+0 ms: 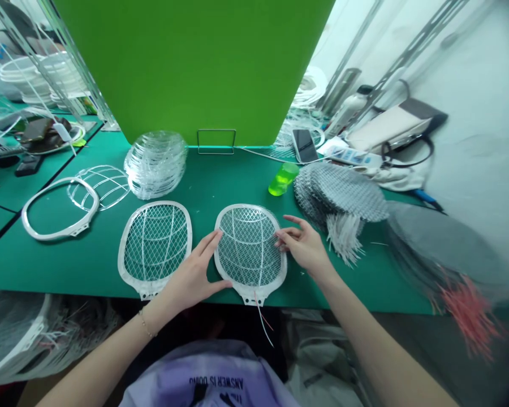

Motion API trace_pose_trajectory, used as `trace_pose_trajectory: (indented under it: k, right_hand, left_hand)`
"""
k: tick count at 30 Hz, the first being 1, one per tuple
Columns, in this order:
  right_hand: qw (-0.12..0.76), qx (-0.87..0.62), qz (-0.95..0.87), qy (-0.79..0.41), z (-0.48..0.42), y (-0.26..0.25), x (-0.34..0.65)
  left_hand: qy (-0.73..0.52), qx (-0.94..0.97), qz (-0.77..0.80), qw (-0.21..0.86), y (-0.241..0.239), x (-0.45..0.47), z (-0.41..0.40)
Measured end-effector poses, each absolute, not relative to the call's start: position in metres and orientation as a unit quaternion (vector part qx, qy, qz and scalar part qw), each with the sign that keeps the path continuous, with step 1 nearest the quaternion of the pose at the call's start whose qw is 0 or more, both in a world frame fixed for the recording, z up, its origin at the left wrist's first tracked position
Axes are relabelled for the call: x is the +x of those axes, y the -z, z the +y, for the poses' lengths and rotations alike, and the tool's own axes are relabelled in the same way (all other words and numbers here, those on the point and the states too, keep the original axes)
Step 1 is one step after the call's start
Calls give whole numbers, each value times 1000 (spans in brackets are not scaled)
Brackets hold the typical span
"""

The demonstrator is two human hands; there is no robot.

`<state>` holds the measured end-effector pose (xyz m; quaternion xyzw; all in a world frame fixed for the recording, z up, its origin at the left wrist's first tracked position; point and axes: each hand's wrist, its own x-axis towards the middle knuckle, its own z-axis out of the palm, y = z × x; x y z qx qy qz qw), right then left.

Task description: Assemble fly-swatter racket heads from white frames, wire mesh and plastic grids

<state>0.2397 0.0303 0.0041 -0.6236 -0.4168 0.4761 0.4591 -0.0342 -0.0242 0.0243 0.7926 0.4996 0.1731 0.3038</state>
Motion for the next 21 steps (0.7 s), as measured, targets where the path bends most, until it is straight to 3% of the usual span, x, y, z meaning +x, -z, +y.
trace_pose_trajectory:
  k: [7,14,18,21]
  right_hand:
    - [454,-628,-421,-472,32,-6,240]
    - [351,-682,-481,-424,33,-14,237]
    - [319,-716,-591,-189,20,-26,237]
    - [313,-653,-689,-42,3,-27,237]
  left_hand:
    - [-171,803,497,282,-24,-35,-23]
    - [-121,847,453,250,-23,-37,-19]
    - [-107,856,457,216,-22,-39,-19]
    - [-99,868,448,188,-27,-38,-18]
